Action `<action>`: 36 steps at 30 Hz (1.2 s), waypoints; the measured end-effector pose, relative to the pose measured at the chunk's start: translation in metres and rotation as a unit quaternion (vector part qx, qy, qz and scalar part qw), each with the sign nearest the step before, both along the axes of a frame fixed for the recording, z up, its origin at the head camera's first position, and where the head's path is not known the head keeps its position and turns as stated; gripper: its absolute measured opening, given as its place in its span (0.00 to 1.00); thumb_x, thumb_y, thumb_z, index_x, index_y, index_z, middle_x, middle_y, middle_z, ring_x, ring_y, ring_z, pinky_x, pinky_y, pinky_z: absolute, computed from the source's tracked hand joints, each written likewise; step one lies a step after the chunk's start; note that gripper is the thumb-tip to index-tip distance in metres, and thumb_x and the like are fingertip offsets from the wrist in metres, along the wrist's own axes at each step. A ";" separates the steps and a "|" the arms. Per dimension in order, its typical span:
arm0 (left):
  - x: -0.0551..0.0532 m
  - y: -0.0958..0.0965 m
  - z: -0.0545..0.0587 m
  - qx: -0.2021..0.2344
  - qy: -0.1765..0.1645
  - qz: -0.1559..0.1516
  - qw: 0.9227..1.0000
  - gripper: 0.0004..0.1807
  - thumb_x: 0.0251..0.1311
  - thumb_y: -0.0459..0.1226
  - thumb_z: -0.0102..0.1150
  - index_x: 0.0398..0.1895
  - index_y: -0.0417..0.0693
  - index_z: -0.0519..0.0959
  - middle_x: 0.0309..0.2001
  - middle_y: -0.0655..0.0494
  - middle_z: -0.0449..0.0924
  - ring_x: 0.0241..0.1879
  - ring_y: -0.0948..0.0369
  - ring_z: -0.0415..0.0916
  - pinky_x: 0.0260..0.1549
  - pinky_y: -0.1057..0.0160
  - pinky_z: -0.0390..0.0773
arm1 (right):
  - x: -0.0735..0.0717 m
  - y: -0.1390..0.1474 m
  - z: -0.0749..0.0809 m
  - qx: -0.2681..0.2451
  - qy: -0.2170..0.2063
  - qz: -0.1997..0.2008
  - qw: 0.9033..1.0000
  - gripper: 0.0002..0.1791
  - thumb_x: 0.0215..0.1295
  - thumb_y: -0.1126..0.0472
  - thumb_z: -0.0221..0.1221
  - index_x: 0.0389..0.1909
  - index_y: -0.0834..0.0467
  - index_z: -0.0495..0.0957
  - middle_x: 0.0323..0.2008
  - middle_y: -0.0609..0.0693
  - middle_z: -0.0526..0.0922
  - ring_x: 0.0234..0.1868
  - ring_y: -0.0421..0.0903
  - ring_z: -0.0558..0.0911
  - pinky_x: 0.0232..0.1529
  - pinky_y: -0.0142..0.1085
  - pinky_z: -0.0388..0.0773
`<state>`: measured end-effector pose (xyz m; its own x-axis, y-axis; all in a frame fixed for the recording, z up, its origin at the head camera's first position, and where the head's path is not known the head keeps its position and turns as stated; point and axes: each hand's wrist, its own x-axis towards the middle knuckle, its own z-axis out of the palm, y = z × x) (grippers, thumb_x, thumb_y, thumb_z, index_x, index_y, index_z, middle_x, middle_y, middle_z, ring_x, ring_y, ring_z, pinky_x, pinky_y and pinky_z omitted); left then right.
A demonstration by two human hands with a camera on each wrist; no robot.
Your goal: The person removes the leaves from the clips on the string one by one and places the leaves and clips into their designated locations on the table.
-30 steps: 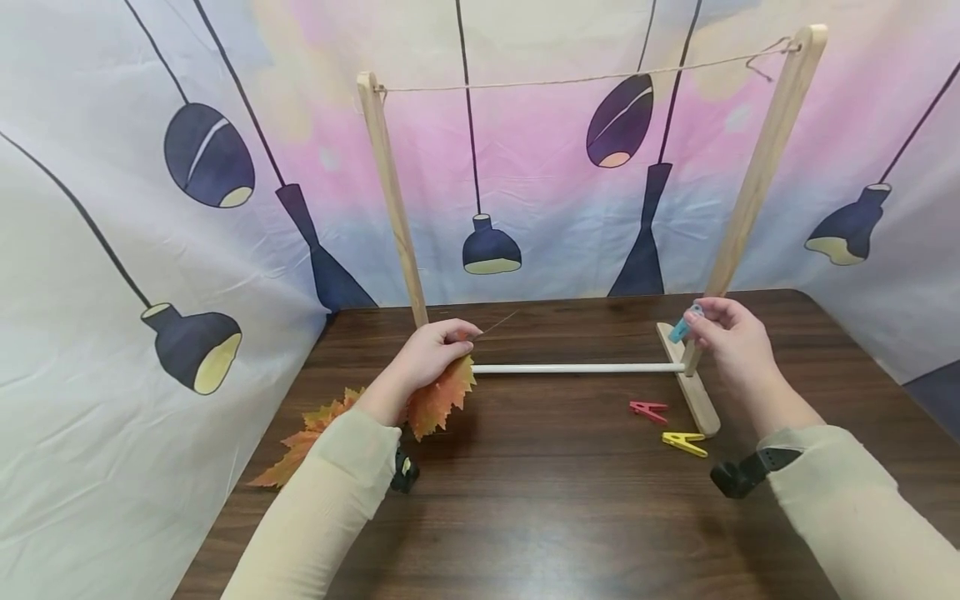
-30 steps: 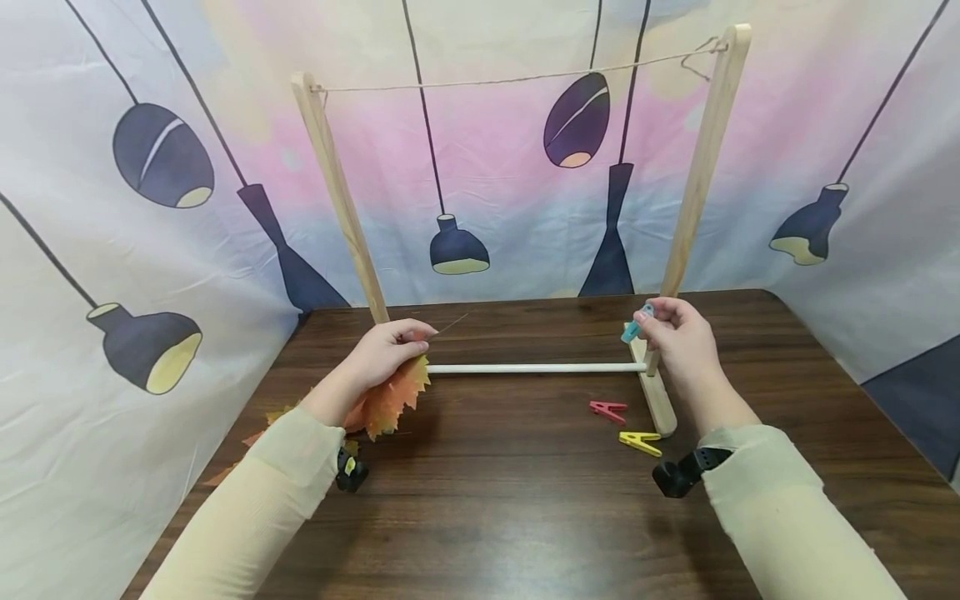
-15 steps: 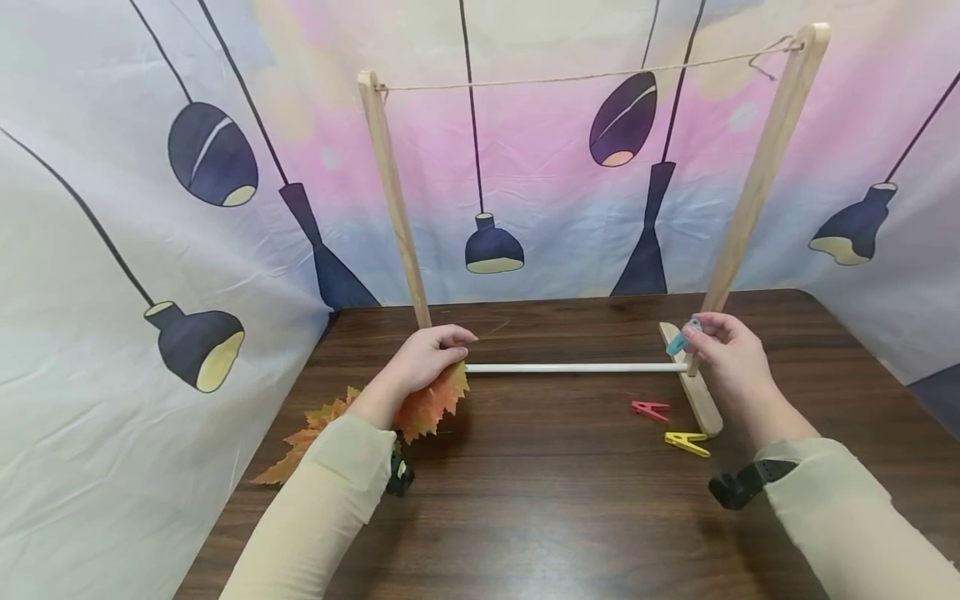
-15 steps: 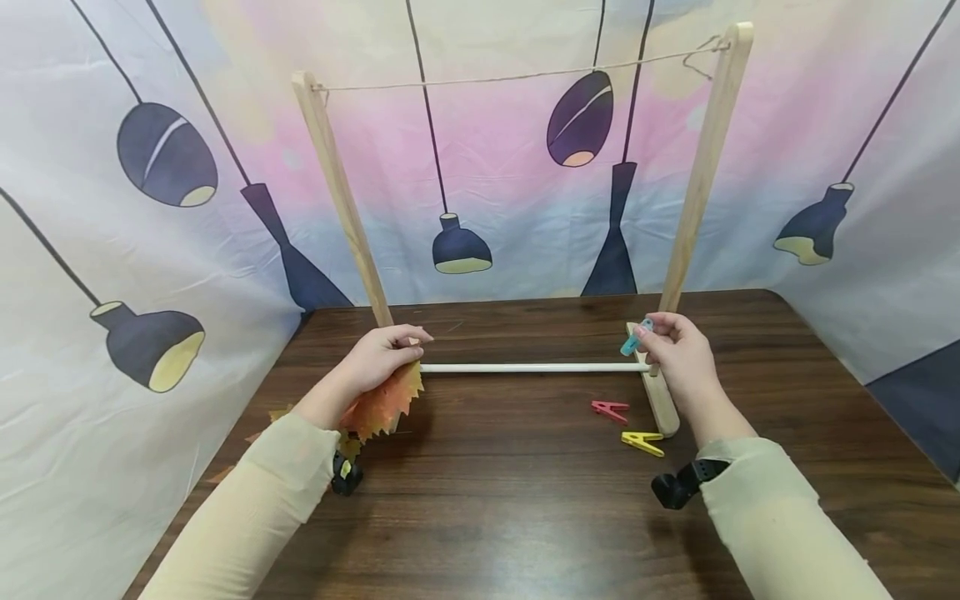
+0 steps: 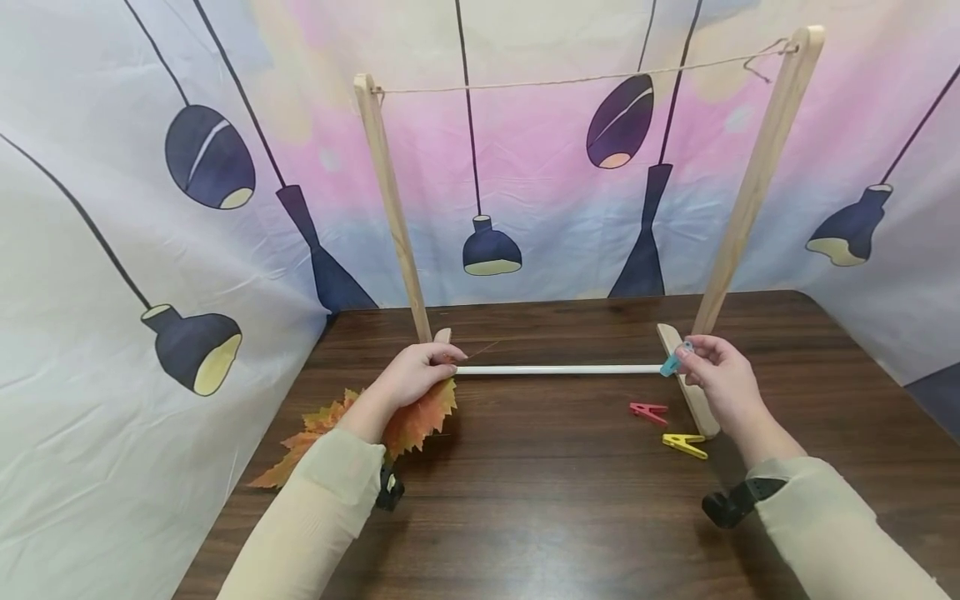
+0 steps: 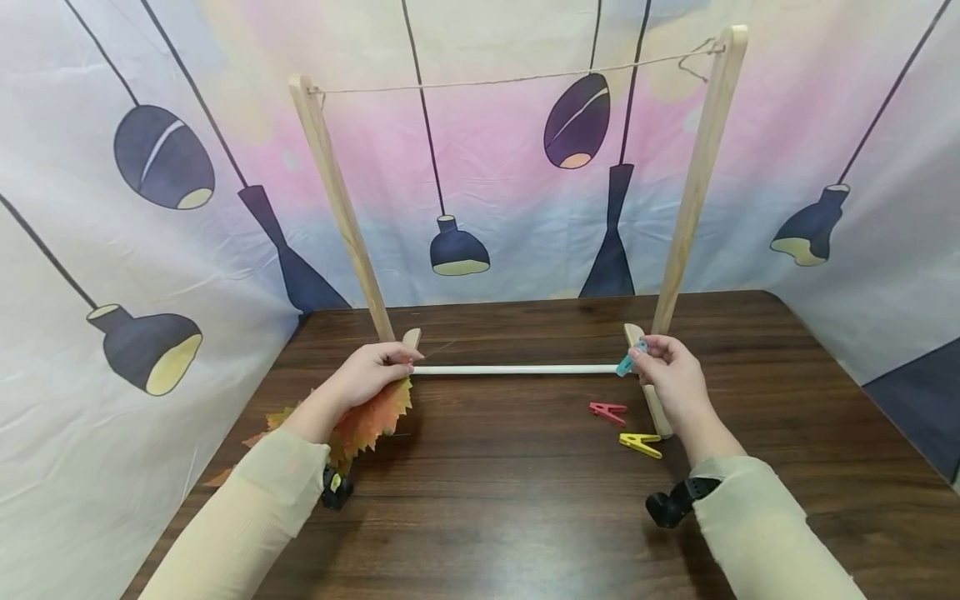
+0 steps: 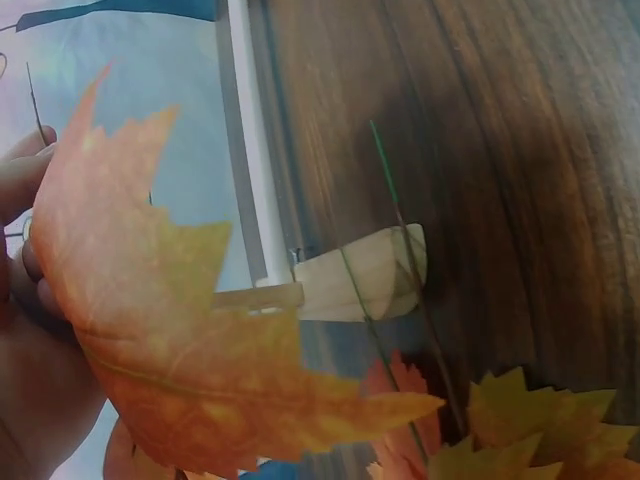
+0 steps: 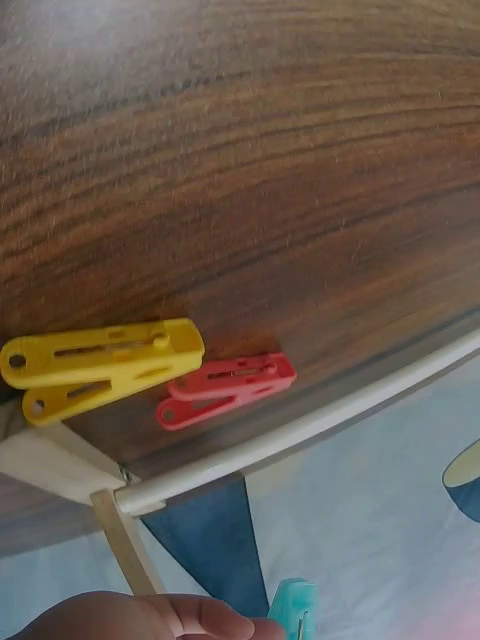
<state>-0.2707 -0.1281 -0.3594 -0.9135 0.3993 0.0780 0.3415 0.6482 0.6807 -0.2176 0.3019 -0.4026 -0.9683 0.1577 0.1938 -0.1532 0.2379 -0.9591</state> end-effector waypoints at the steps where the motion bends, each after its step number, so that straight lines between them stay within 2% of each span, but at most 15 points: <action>1: 0.001 -0.001 -0.001 0.001 0.000 0.000 1.000 0.12 0.64 0.34 0.55 0.49 0.49 0.80 0.38 0.54 0.79 0.40 0.57 0.75 0.41 0.57 0.74 | 0.000 0.000 -0.002 0.002 0.000 0.000 1.000 0.26 0.67 0.52 0.55 0.56 0.67 0.64 0.37 0.43 0.72 0.35 0.37 0.77 0.35 0.27 0.76; 10: 0.004 -0.015 -0.003 0.002 -0.008 0.007 1.000 0.13 0.65 0.35 0.54 0.51 0.47 0.80 0.40 0.52 0.78 0.40 0.56 0.73 0.40 0.57 0.74 | 0.002 -0.002 -0.010 0.003 -0.008 -0.004 1.000 0.30 0.67 0.50 0.55 0.57 0.69 0.62 0.38 0.43 0.73 0.36 0.36 0.77 0.36 0.25 0.75; 18: 0.005 -0.033 -0.002 -0.001 0.001 0.018 1.000 0.15 0.64 0.35 0.55 0.53 0.48 0.79 0.47 0.50 0.78 0.46 0.54 0.74 0.43 0.54 0.73 | 0.004 -0.004 -0.014 -0.005 -0.012 0.008 1.000 0.31 0.67 0.50 0.54 0.58 0.70 0.61 0.39 0.44 0.72 0.37 0.35 0.77 0.38 0.24 0.75; 24: 0.008 -0.048 0.001 -0.023 0.020 0.033 0.999 0.14 0.64 0.37 0.55 0.52 0.49 0.79 0.45 0.49 0.79 0.43 0.54 0.74 0.41 0.54 0.72 | 0.004 -0.003 -0.016 0.004 -0.016 0.007 1.000 0.32 0.67 0.50 0.55 0.58 0.70 0.60 0.39 0.44 0.72 0.37 0.34 0.76 0.38 0.24 0.75; 29: 0.009 -0.055 0.002 -0.031 0.025 0.032 0.999 0.14 0.65 0.36 0.55 0.52 0.48 0.79 0.44 0.49 0.79 0.42 0.54 0.75 0.40 0.54 0.73 | 0.005 -0.003 -0.018 -0.001 -0.017 0.009 1.000 0.32 0.67 0.51 0.55 0.59 0.71 0.60 0.39 0.42 0.73 0.36 0.33 0.77 0.37 0.24 0.75; 36: 0.011 -0.059 0.000 -0.043 0.014 0.036 0.998 0.14 0.65 0.36 0.53 0.53 0.48 0.79 0.43 0.49 0.79 0.40 0.55 0.74 0.39 0.55 0.73 | 0.005 -0.005 -0.024 0.002 -0.021 0.014 1.000 0.30 0.67 0.53 0.55 0.58 0.71 0.60 0.37 0.41 0.73 0.35 0.34 0.77 0.35 0.26 0.76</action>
<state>-0.2596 -0.1870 -0.3592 -0.9379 0.3394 0.0720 0.3102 0.7274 0.6121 -0.2127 0.2972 -0.4270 -0.9798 0.1297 0.1524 -0.1185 0.2374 -0.9642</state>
